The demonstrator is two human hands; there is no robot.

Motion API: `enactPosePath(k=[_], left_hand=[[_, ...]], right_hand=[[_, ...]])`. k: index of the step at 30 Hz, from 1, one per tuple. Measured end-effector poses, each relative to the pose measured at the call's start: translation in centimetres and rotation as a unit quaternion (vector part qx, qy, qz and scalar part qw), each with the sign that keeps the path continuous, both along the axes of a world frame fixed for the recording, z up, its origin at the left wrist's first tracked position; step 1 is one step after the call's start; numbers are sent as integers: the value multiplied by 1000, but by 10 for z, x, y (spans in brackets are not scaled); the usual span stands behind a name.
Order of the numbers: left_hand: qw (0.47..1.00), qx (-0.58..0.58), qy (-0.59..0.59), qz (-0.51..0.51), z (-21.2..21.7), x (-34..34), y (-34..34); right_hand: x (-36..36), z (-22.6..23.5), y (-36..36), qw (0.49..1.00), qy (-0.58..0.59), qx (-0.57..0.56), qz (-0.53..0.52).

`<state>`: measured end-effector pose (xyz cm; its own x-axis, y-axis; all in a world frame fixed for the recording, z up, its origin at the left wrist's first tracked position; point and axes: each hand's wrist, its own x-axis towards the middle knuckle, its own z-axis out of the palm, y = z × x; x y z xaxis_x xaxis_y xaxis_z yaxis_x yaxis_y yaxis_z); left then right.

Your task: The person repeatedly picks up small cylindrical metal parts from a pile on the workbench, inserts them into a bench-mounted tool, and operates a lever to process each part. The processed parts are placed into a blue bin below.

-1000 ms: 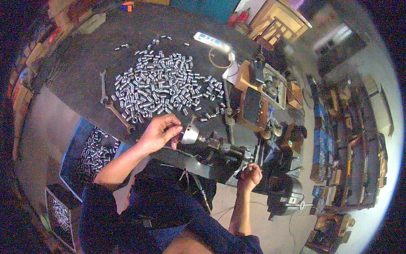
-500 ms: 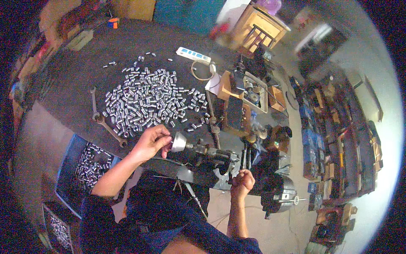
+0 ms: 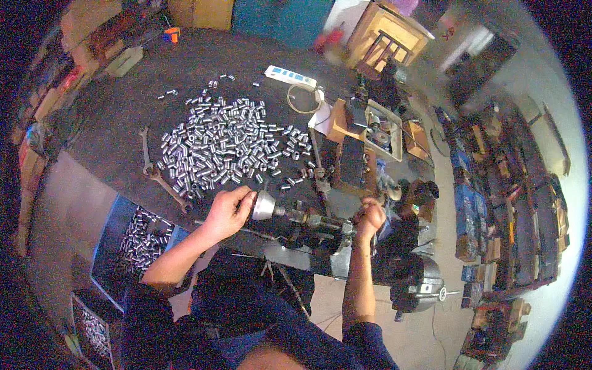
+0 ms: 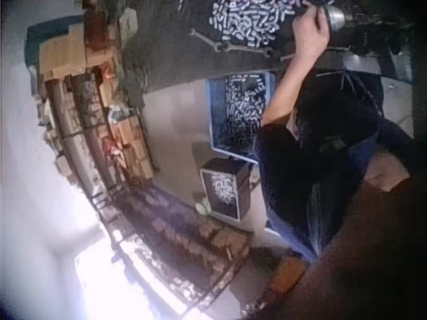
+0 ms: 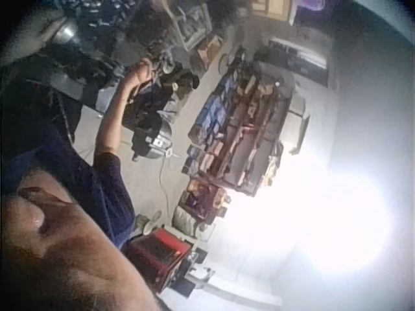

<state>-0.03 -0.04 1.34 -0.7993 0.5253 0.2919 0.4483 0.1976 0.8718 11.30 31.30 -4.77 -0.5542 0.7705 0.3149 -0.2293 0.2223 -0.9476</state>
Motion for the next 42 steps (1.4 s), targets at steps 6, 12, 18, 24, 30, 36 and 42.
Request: enactPosePath(k=[6,12,18,24,30,36,42], left_hand=[[994,-41,96,18,-5,-3,0],[994,-44,104,0,-8,-3,0],[992,-32,124,11,-8,-2,-1],[996,-38,85,-13,-4,-5,-2],[999,-41,22,-14,-1,-7,-3],[996,-37,-80,-5,-3,-4,-10],[982,-21,-189,1,3,-4,-6]], right_hand=[[65,-46,-34,964,-7,-264,12],[100,17,-65,972,68,-219,54],[90,-8,-54,956,31,-282,73],[22,-35,-14,994,-27,-96,-49],[9,43,-20,990,96,-97,23],[74,47,-62,973,170,-156,9],[110,11,-62,989,-141,-42,8]])
